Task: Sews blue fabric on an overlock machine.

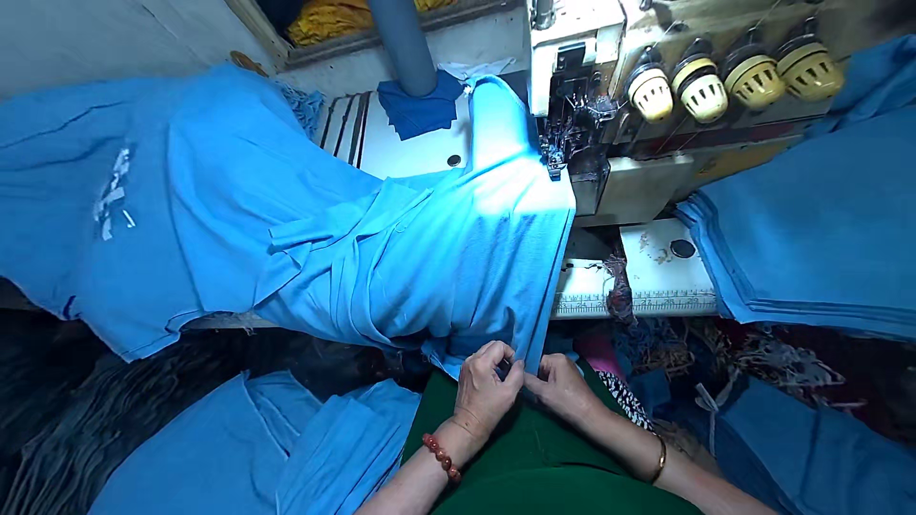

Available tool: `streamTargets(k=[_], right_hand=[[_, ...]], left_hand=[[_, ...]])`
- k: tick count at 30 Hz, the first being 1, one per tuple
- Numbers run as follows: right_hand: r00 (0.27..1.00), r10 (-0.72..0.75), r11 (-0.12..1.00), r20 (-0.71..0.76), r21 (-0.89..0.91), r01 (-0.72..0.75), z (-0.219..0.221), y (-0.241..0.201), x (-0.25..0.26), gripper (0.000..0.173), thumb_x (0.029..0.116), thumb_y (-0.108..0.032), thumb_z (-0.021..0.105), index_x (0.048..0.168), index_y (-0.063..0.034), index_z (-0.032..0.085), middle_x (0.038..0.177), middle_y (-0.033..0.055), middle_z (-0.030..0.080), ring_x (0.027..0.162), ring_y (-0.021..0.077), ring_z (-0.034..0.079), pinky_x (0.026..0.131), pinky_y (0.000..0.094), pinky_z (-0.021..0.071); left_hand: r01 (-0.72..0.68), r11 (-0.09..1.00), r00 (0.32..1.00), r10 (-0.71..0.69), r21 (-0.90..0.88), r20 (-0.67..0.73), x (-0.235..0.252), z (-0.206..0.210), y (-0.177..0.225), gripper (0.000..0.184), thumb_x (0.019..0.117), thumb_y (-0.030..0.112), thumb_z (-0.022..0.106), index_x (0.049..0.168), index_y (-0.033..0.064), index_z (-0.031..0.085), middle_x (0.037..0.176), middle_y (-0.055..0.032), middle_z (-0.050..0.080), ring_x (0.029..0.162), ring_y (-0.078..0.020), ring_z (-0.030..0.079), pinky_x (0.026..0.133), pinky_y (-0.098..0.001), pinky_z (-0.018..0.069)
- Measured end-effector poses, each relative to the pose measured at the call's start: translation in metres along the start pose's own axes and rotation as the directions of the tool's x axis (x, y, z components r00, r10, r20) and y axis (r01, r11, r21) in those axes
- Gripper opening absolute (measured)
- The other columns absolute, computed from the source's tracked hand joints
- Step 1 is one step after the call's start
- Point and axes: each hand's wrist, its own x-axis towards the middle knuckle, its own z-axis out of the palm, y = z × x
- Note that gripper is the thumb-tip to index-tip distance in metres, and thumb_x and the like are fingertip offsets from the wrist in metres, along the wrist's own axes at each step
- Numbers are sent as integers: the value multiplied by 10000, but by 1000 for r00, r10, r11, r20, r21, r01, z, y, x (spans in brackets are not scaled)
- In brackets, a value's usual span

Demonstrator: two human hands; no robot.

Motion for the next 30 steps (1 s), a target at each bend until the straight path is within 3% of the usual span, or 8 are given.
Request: streamTargets(k=[4, 9, 12, 14, 19, 22, 26, 30], right_hand=[[994, 37, 974, 101, -226, -14, 3, -3, -3, 315, 957, -245, 632, 831, 43, 651, 837, 158, 628, 830, 270, 606, 796, 464, 466], [986, 94, 992, 136, -97, -81, 6, 4, -1, 275, 933, -246, 706, 892, 24, 666, 829, 104, 636, 779, 198, 606, 778, 415, 493], [982, 119, 963, 144, 223, -149, 9, 3, -5, 149, 907, -117, 751, 927, -3, 657, 791, 25, 659, 668, 87, 627, 657, 282, 547], [981, 145, 882, 132, 433, -189, 9, -5, -9, 71, 907, -26, 732, 948, -20, 674, 818, 12, 704, 672, 73, 658, 621, 245, 553], [977, 151, 710, 153, 671, -215, 3, -27, -19, 97, 916, 46, 678, 979, -25, 660, 873, 41, 714, 763, 124, 692, 677, 280, 584], [976, 41, 666, 212, 723, -185, -1, -38, -29, 113, 895, 62, 667, 969, -24, 674, 911, 55, 730, 811, 144, 708, 740, 306, 604], [927, -231, 745, 295, 666, -26, -19, -73, -62, 104, 857, -3, 712, 933, -70, 738, 925, -2, 751, 882, 85, 712, 837, 286, 596], [731, -610, 696, 306, 647, 311, -35, -116, -117, 93, 950, -82, 670, 1027, -63, 717, 980, -49, 741, 935, 15, 690, 844, 232, 580]], left_hand=[[212, 949, 936, -266, 233, 232, 1, -5, 11, 313, 972, 255, 566, 1028, -7, 728, 994, -151, 730, 962, -282, 703, 892, -467, 538], [359, 877, 816, -461, 320, 348, 2, -14, 16, 303, 1004, 232, 540, 1075, -4, 717, 1058, -164, 713, 1050, -286, 672, 954, -466, 499], [557, 830, 807, -537, -16, 244, -2, -15, 6, 210, 979, 123, 606, 1028, -41, 727, 927, -140, 715, 864, -201, 679, 848, -388, 540], [679, 605, 719, -662, -416, 211, -5, -15, 7, 151, 1025, 51, 574, 1043, -79, 648, 842, -123, 676, 692, -153, 672, 695, -309, 594], [510, 145, 511, -844, -848, 164, 11, -44, 17, 156, 1083, 129, 459, 1076, 15, 565, 761, -73, 586, 607, -139, 572, 553, -277, 501], [367, 219, 586, -809, -904, 42, 20, -83, 22, 217, 1087, 177, 454, 1177, 17, 571, 933, -112, 672, 814, -184, 682, 706, -349, 585], [208, 530, 822, -550, -822, -146, 1, -146, 63, 183, 1048, 165, 544, 962, 66, 672, 833, -61, 706, 757, -129, 697, 687, -322, 604], [92, 780, 996, -62, -619, 70, -56, -183, 133, 19, 911, 221, 740, 919, 239, 740, 767, 101, 715, 680, 27, 667, 621, -158, 566]])
